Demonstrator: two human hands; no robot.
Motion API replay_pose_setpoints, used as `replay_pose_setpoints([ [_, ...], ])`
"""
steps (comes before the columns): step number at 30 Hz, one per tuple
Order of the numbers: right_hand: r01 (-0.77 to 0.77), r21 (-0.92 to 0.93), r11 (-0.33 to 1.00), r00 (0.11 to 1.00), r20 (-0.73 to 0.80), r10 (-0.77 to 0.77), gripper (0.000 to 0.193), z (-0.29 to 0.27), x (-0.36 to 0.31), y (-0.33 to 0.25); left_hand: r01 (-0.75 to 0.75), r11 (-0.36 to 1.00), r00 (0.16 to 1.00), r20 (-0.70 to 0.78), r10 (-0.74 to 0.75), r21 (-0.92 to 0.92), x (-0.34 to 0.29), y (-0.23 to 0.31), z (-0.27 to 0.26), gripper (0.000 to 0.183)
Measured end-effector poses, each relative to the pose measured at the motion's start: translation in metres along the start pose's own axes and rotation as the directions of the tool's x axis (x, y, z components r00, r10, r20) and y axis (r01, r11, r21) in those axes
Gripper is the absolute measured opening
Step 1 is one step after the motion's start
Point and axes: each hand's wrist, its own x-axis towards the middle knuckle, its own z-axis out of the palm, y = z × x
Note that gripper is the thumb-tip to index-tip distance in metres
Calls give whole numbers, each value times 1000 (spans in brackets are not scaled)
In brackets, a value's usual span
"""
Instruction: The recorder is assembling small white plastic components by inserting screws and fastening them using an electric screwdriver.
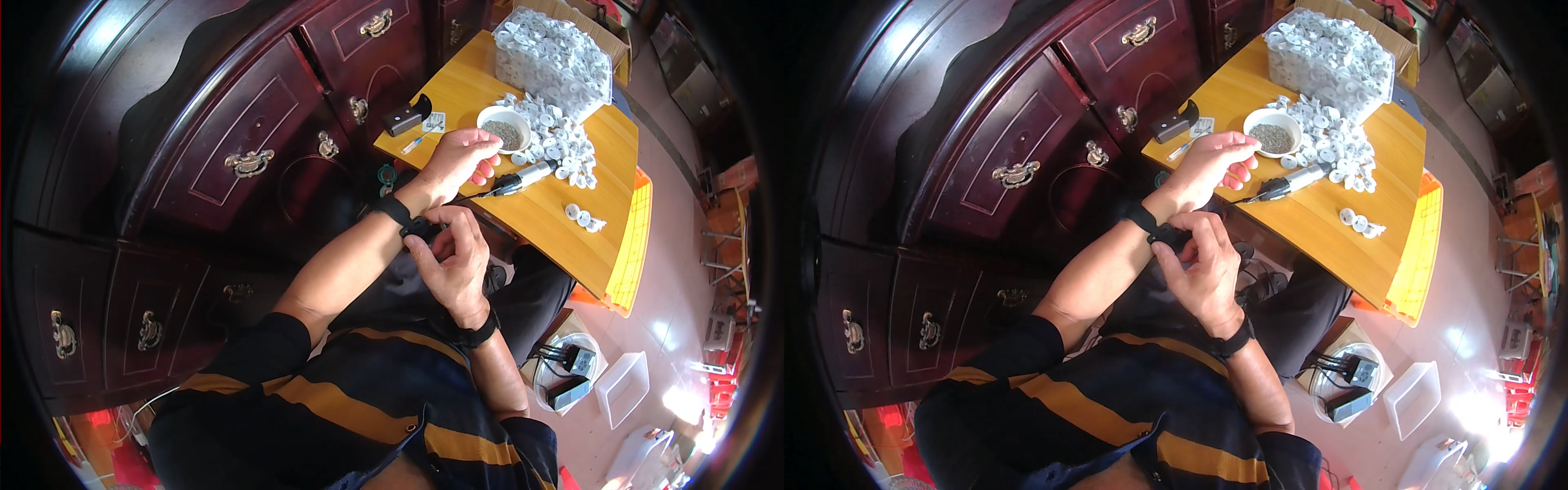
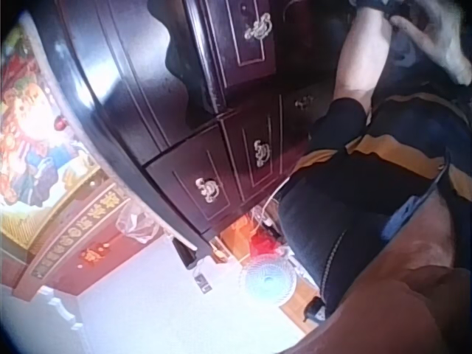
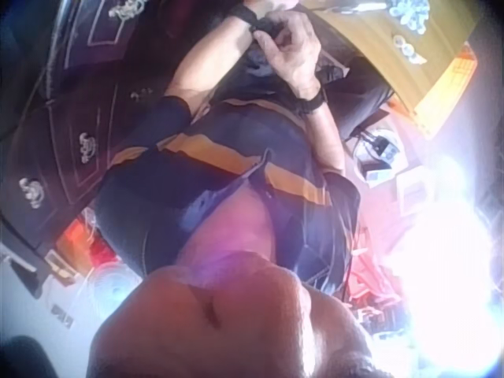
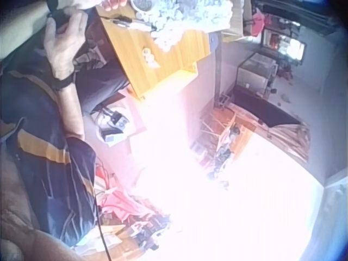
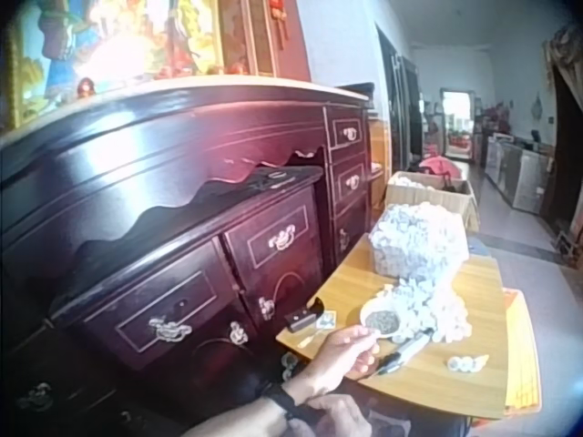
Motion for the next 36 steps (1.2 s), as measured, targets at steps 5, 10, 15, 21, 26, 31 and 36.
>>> replay_pose_setpoints([
  [5, 108, -73, 991, 994, -20, -110, 33, -2, 5, -4, -29, 997, 999, -18, 30, 74, 5, -8, -2, 21],
  [10, 284, -259, 923, 958, 47, -282, 14, -3, 13, -2, -56, 991, 998, 2, 56, 118, 8, -19, -3, 18],
  [15, 300, -266, 916, 954, 62, -295, 10, -2, 14, 0, -57, 989, 998, -8, 59, 137, 8, -25, -4, 17],
  [21, 171, -260, 950, 985, 62, -160, 7, -3, 5, 9, -8, 995, 1000, -15, 10, 104, 8, -20, -5, 20],
  [26, 123, -186, 975, 992, 32, -119, 5, -1, 5, 14, 94, 995, 996, 3, -94, -19, 5, -11, -2, 22],
  [31, 52, 83, 995, 995, 83, -59, 11, -2, -1, 21, 149, 962, 989, 36, -145, -228, 3, -11, -12, 21],
  [36, -147, 170, 974, 974, 194, 113, 16, -7, 1, 19, 185, 950, 982, 5, -190, -251, 3, -13, -15, 21],
])
